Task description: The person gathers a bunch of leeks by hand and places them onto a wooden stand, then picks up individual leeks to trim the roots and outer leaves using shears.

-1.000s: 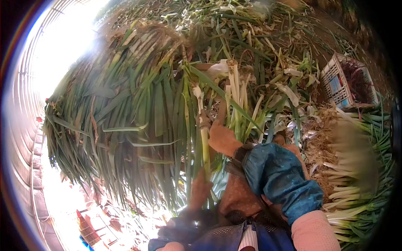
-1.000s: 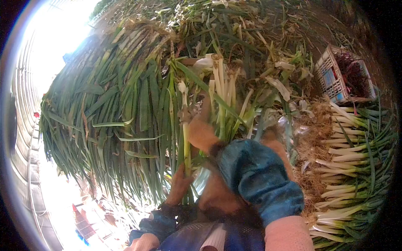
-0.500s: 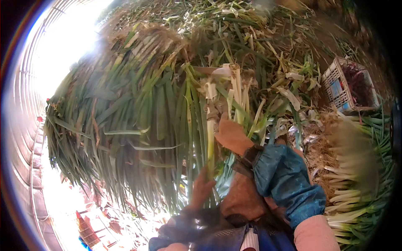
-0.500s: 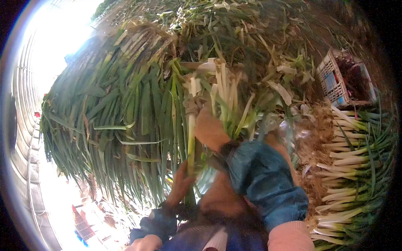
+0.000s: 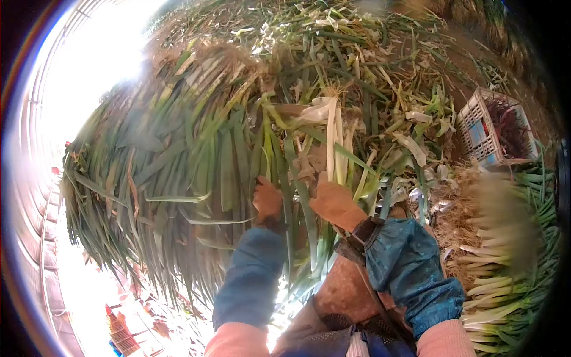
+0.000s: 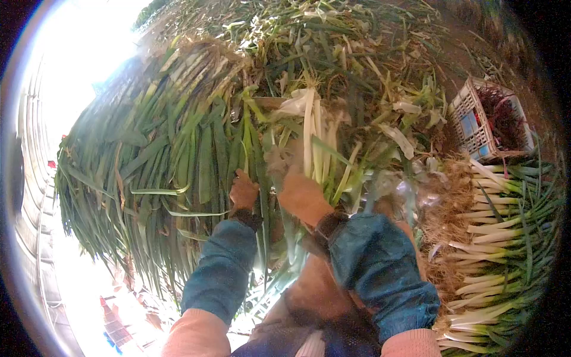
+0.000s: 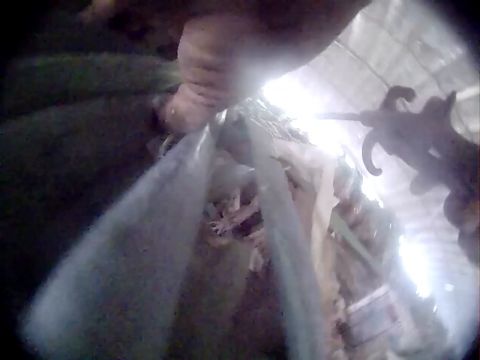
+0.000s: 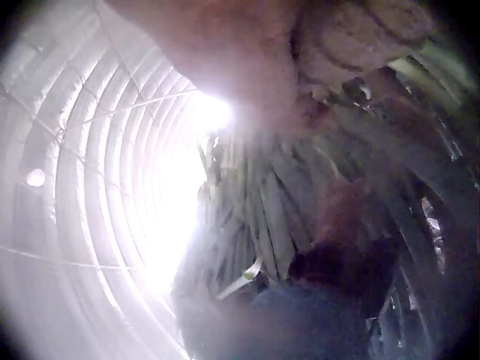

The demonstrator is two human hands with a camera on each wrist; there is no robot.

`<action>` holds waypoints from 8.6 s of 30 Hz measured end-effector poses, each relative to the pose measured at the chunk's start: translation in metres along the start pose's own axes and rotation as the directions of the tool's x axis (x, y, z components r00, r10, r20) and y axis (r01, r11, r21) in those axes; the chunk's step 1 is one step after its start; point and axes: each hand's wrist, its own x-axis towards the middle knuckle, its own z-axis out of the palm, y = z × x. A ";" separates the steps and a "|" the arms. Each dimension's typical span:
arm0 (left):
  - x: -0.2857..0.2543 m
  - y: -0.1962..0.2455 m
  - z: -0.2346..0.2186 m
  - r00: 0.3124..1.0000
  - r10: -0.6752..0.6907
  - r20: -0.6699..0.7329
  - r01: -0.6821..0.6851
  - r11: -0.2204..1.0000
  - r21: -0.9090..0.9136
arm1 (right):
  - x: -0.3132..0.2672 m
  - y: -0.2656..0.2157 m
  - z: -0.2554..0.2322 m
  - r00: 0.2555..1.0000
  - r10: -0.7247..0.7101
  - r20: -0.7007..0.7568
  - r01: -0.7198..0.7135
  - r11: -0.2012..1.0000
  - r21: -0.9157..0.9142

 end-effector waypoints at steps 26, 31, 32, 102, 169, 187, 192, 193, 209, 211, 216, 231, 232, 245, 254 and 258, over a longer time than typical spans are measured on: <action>-0.197 -0.072 -0.059 0.931 0.143 0.335 0.079 0.818 -0.570 | -0.036 -0.036 0.044 0.973 -0.083 0.216 0.097 0.994 -0.056; -0.197 -0.073 -0.046 0.876 0.378 0.298 -0.217 0.862 -0.457 | -0.021 -0.023 0.041 0.994 0.020 0.111 -0.017 0.999 -0.032; -0.183 -0.073 -0.040 0.861 0.335 0.383 -0.159 0.892 -0.422 | -0.020 -0.021 0.040 0.995 0.005 0.098 -0.002 1.000 -0.031; -0.002 0.004 -0.070 0.930 0.275 -0.245 -0.266 0.961 0.071 | -0.009 -0.022 -0.015 0.983 0.183 0.028 -0.182 0.982 -0.054; -0.070 -0.076 -0.061 0.915 0.395 0.085 -0.023 0.263 -0.965 | -0.054 -0.063 0.024 0.945 -0.066 0.320 0.032 0.993 0.110; -0.131 -0.070 -0.060 0.835 0.158 0.527 0.486 0.240 -0.841 | -0.023 -0.047 0.055 0.976 0.009 0.219 -0.003 1.000 -0.028; -0.137 -0.073 -0.053 0.832 0.127 0.540 0.495 0.269 -0.826 | -0.004 -0.044 0.057 0.990 -0.004 0.142 0.004 1.000 0.005; -0.140 -0.071 -0.054 0.841 0.100 0.531 0.490 0.272 -0.828 | -0.003 -0.043 0.057 0.991 -0.002 0.136 0.000 1.000 0.019; -0.164 -0.058 -0.090 0.776 0.151 0.613 0.609 0.077 -0.790 | -0.018 -0.046 0.060 0.989 -0.053 0.139 0.059 0.998 -0.038; -0.165 -0.060 -0.087 0.783 0.194 0.591 0.589 0.073 -0.805 | -0.020 -0.049 0.060 0.990 -0.064 0.128 0.072 0.996 -0.056; -0.174 -0.077 -0.079 0.723 0.289 0.627 0.667 -0.057 -0.743 | -0.001 -0.046 0.045 0.985 0.070 0.160 -0.079 0.996 0.051; -0.186 -0.066 -0.074 0.612 0.537 0.581 0.790 -0.429 -0.437 | -0.024 -0.049 0.040 0.987 -0.035 0.156 0.035 0.999 0.004; -0.187 -0.066 -0.074 0.622 0.536 0.571 0.783 -0.429 -0.450 | -0.021 -0.048 0.040 0.988 -0.038 0.147 0.037 0.999 0.011; -0.195 -0.067 -0.059 0.621 0.605 0.497 0.775 -0.571 -0.273 | -0.036 -0.042 0.038 0.981 -0.019 0.194 0.006 0.998 0.067; -0.203 -0.075 -0.051 0.656 0.551 0.516 0.741 -0.602 -0.299 | -0.028 -0.050 0.038 0.972 -0.030 0.233 0.028 1.000 0.011; -0.205 -0.077 -0.044 0.657 0.616 0.433 0.748 -0.604 -0.275 | -0.025 -0.043 0.042 0.980 -0.081 0.180 0.070 0.996 0.063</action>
